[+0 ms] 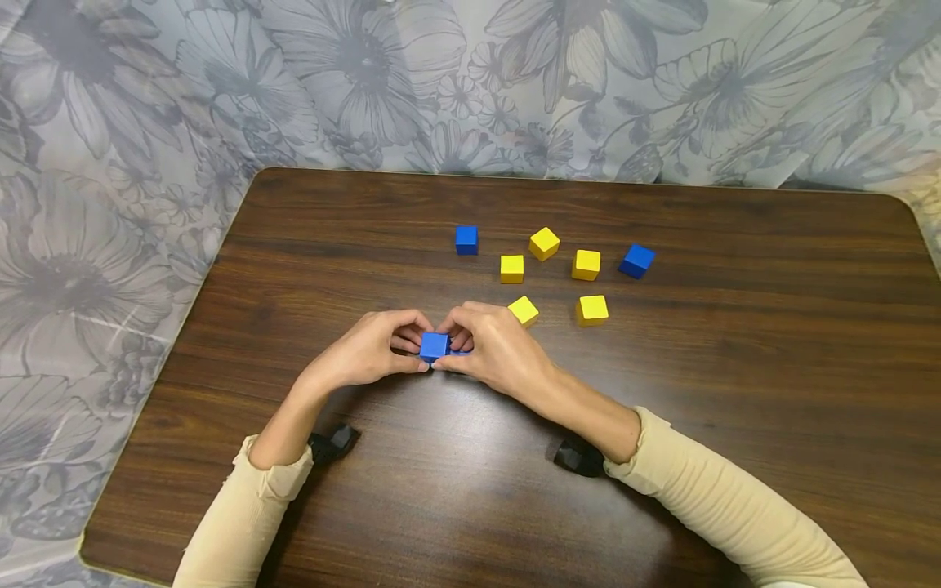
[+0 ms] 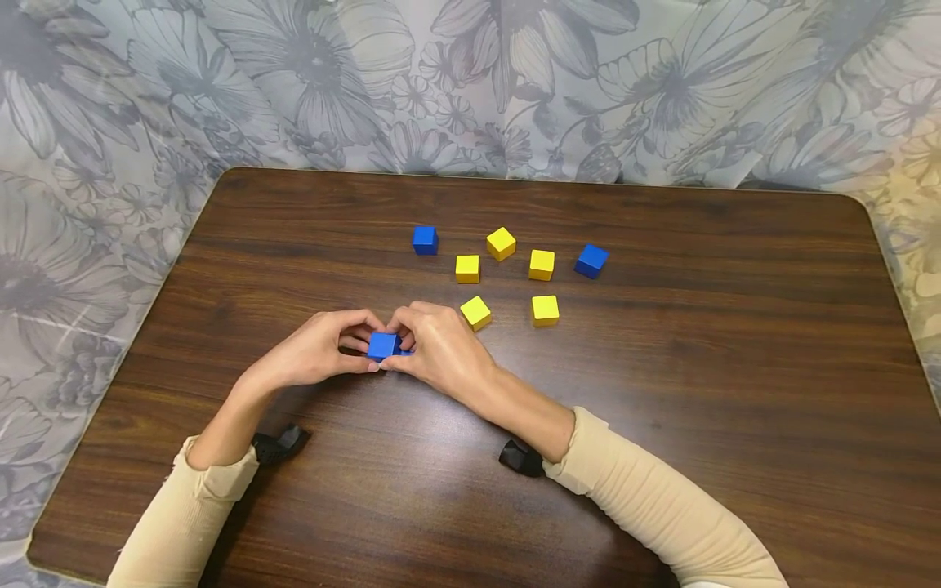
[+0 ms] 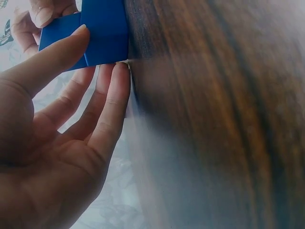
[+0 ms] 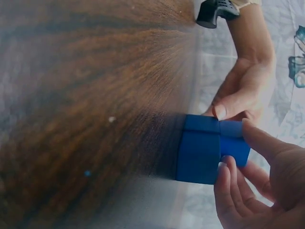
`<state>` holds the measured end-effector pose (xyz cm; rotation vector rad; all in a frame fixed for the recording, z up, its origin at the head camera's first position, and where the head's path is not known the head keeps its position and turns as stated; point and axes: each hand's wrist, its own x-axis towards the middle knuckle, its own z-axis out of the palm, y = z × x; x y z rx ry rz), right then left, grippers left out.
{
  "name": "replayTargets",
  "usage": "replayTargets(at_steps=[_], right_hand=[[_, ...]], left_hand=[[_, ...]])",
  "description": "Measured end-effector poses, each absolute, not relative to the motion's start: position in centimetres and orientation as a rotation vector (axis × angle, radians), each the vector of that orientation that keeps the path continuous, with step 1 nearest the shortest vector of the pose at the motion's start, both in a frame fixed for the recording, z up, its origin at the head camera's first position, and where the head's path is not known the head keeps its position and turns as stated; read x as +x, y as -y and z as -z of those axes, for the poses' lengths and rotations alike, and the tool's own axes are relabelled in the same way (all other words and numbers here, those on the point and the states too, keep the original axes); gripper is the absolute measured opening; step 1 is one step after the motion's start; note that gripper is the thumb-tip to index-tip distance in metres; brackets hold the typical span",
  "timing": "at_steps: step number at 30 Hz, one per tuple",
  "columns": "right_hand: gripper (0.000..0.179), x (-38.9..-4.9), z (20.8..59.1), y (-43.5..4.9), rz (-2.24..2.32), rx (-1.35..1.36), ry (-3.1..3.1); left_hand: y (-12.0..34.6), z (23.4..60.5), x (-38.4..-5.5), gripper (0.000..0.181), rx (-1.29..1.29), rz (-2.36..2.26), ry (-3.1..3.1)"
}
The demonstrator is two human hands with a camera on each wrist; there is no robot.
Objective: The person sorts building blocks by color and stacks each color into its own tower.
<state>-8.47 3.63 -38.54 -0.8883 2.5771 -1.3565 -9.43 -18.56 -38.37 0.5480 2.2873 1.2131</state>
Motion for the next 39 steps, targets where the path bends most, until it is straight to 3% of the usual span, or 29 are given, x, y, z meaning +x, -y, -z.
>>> replayTargets(at_steps=[22,39], right_hand=[[0.031,-8.5,38.4,-4.1,1.366,-0.888,-2.530],[0.035,-8.9,38.2,-5.4,1.398,-0.894,-2.508]], left_hand=[[18.5,38.3,-9.4,0.039,0.541,-1.233,-2.262],[18.3,38.4,-9.3,0.033,0.555,-1.211,-2.308]])
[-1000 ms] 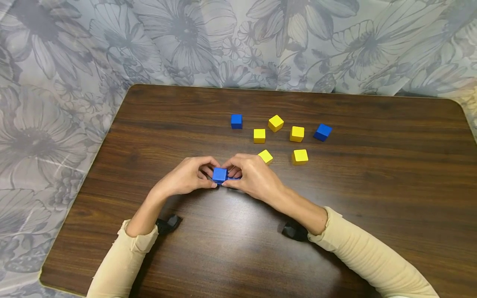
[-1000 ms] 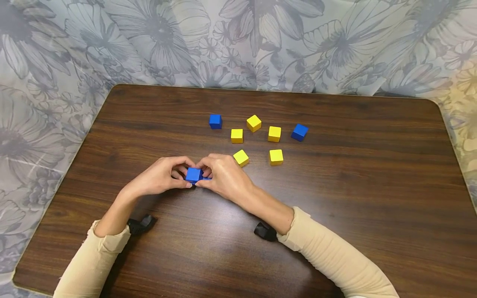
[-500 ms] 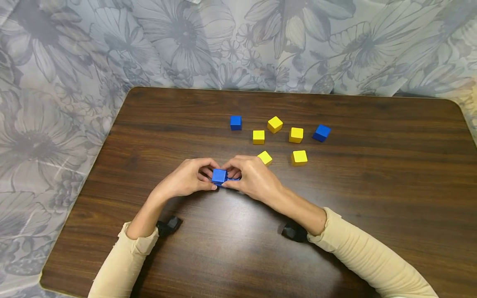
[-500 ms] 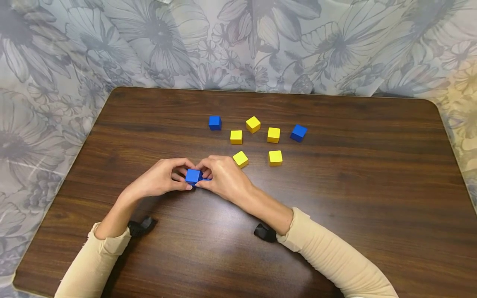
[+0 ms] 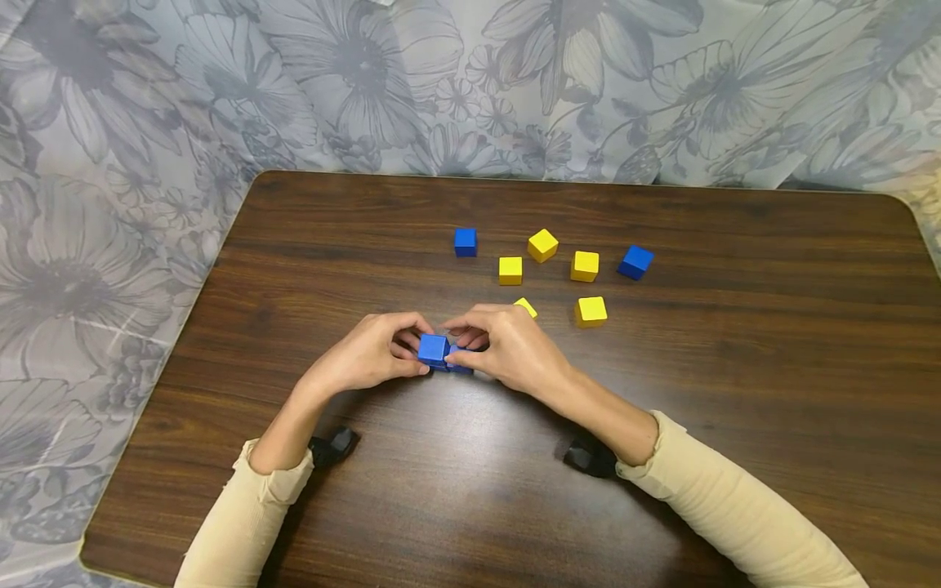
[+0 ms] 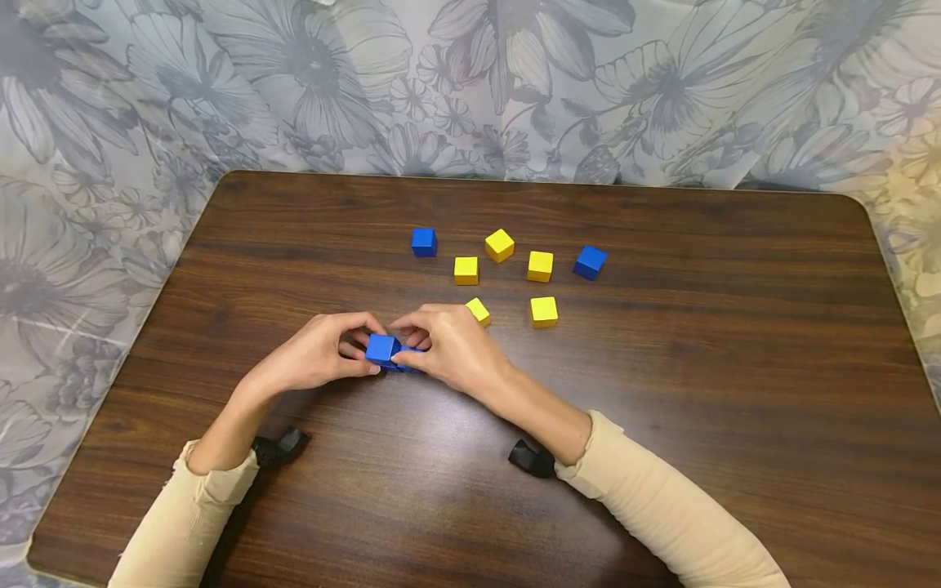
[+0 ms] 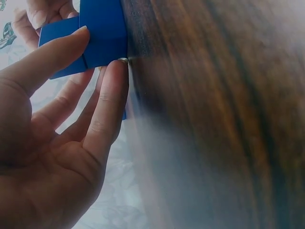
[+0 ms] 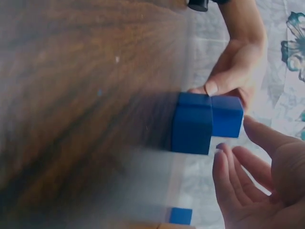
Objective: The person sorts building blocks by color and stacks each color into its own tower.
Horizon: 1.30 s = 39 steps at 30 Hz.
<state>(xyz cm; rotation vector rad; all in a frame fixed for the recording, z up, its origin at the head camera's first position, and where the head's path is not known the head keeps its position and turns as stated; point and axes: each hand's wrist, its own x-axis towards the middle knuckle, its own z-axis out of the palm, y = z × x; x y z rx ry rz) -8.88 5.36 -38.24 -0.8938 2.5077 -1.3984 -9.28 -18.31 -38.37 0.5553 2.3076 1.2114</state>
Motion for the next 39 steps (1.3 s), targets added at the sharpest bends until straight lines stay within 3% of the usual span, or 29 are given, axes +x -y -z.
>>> replayTargets(at_steps=[13,28,39], right_hand=[[0.024,-9.9,37.1,-7.8,1.382,-0.811,-2.605],[0.022,-11.4,35.9,-10.7,1.328,-0.791,-2.731],[0.022,-12.2,34.6,-13.0,1.327,-0.696,-2.782]], left_hand=[[18.1,38.1,-9.0,0.031,0.558,-1.189,-2.334],[17.9,37.9,-8.6,0.041,0.587,-1.145,-2.328],[17.4,38.1,-8.7,0.035,0.631,-1.080,-2.423]])
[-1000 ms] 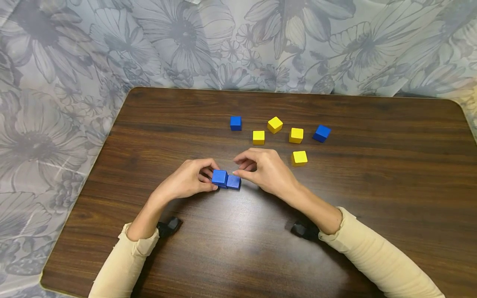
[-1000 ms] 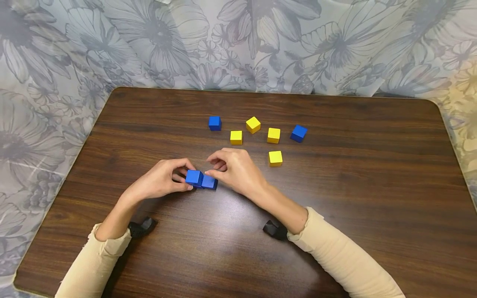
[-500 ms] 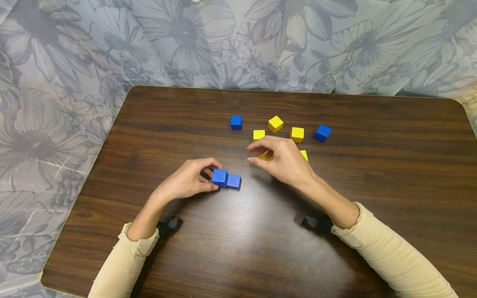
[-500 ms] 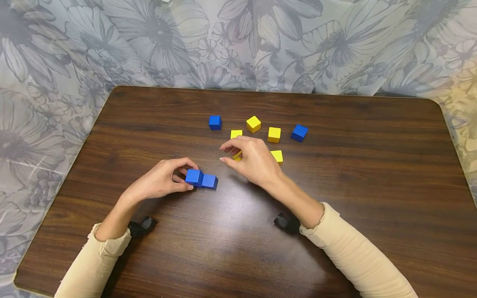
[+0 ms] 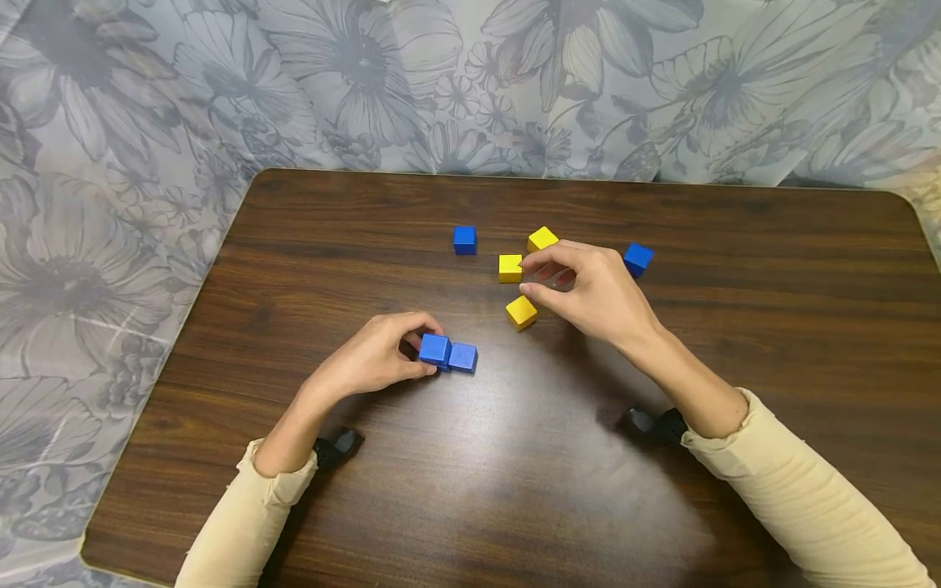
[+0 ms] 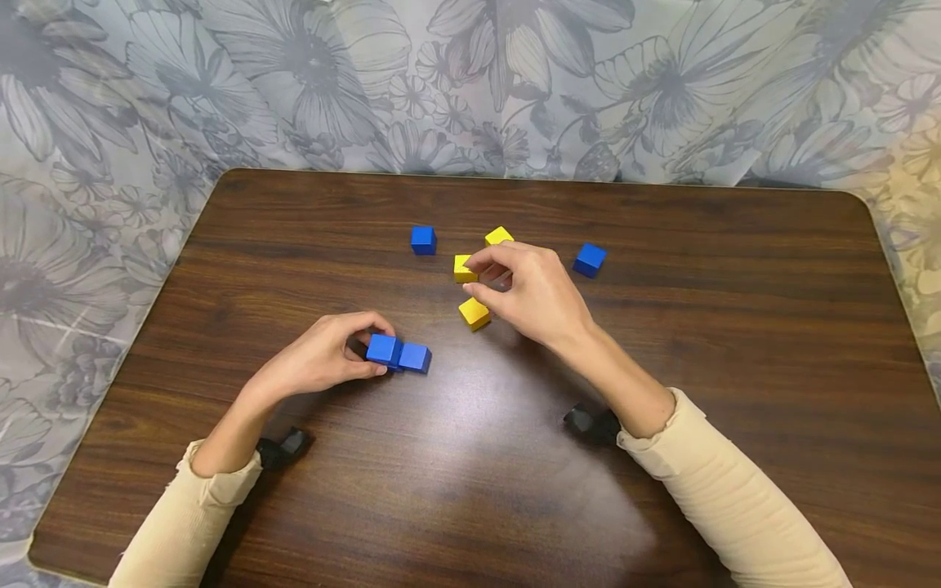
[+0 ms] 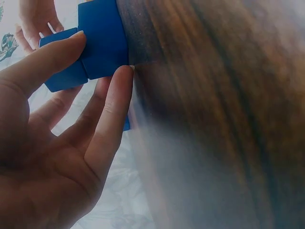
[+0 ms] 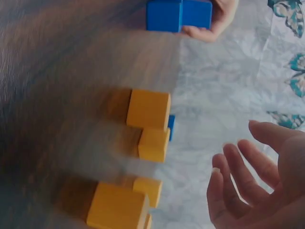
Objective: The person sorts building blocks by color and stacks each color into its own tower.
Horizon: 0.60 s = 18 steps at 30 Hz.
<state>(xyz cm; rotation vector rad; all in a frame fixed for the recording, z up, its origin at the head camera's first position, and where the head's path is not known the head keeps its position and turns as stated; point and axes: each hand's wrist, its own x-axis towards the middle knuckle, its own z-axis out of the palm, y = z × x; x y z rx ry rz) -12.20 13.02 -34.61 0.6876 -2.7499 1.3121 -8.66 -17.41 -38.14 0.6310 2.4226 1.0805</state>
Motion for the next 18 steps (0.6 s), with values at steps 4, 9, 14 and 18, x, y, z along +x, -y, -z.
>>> replayTargets(at_steps=[4,9,14,18], right_hand=[[0.022,-12.7,34.3,-13.8,-1.277,0.680,2.738],[0.019,-13.4,34.2,-14.8,-1.195,0.668,2.718],[0.019,-14.0,34.4,-15.9,-1.150,0.647,2.702],[0.019,-14.3,34.7,-16.5,-1.156,0.646,2.701]], left_hand=[[17.4,38.2,-8.6,0.034,0.650,-1.054,-2.452],[17.3,38.2,-8.5,0.034,0.688,-1.005,-2.491],[17.1,38.3,-8.5,0.034,0.751,-0.970,-2.522],[17.2,38.4,-8.5,0.033,0.706,-1.011,-2.520]])
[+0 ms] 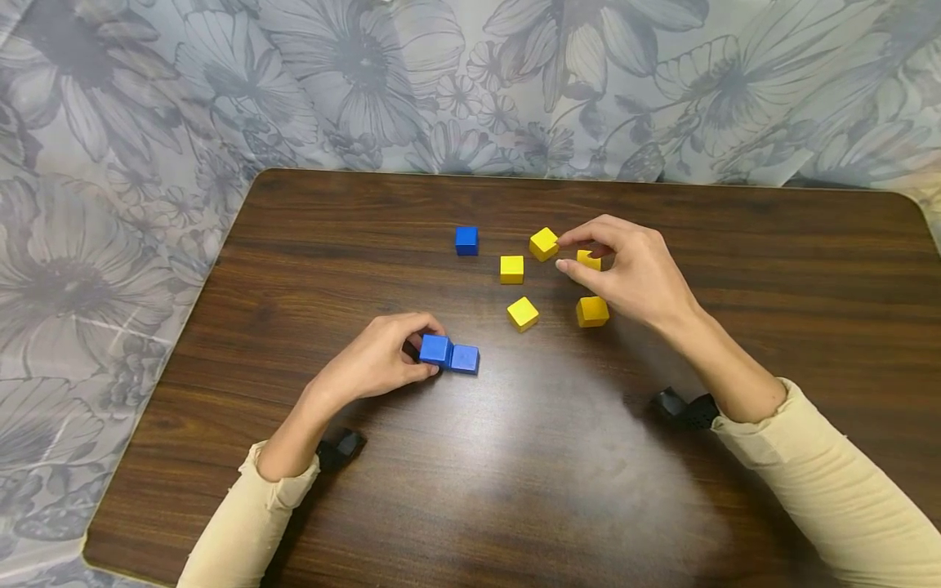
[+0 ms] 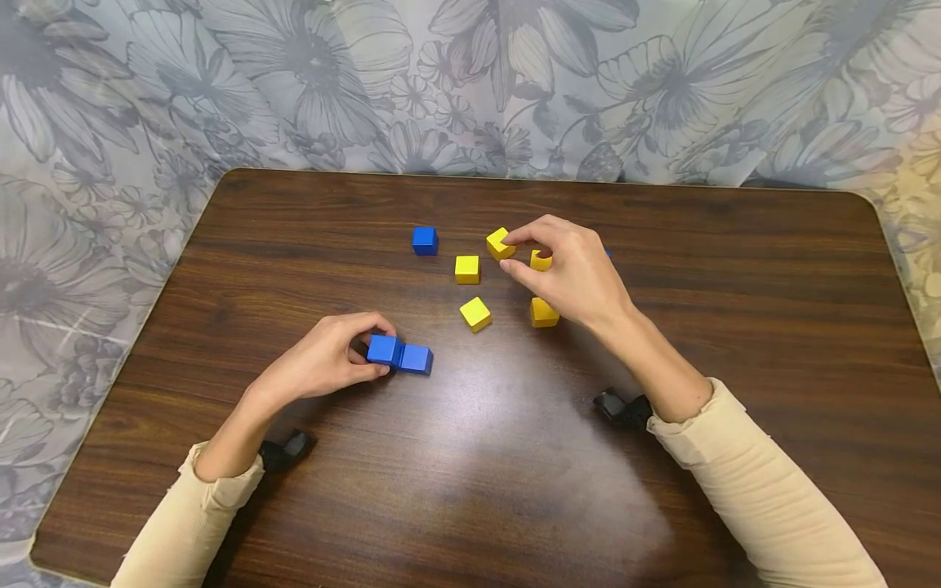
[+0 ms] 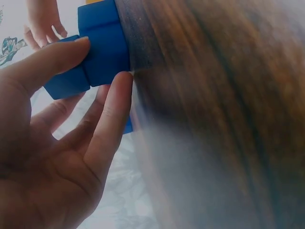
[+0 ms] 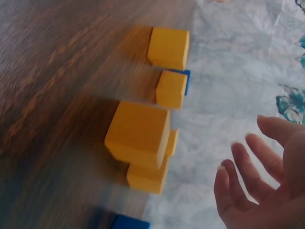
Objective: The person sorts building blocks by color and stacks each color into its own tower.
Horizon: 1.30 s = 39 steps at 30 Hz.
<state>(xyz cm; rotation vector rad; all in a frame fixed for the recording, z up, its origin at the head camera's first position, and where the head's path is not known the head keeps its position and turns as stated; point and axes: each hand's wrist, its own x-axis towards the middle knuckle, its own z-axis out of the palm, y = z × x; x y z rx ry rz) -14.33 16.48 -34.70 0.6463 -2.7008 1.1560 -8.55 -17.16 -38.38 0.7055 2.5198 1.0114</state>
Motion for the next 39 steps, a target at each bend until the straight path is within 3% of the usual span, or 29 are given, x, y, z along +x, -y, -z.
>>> replayTargets(at_steps=[39], right_hand=[[0.043,-16.2,35.9,-24.4,-0.917,0.505,2.941]], left_hand=[[17.3,38.5,-8.7,0.033,0.687,-1.014,-2.506]])
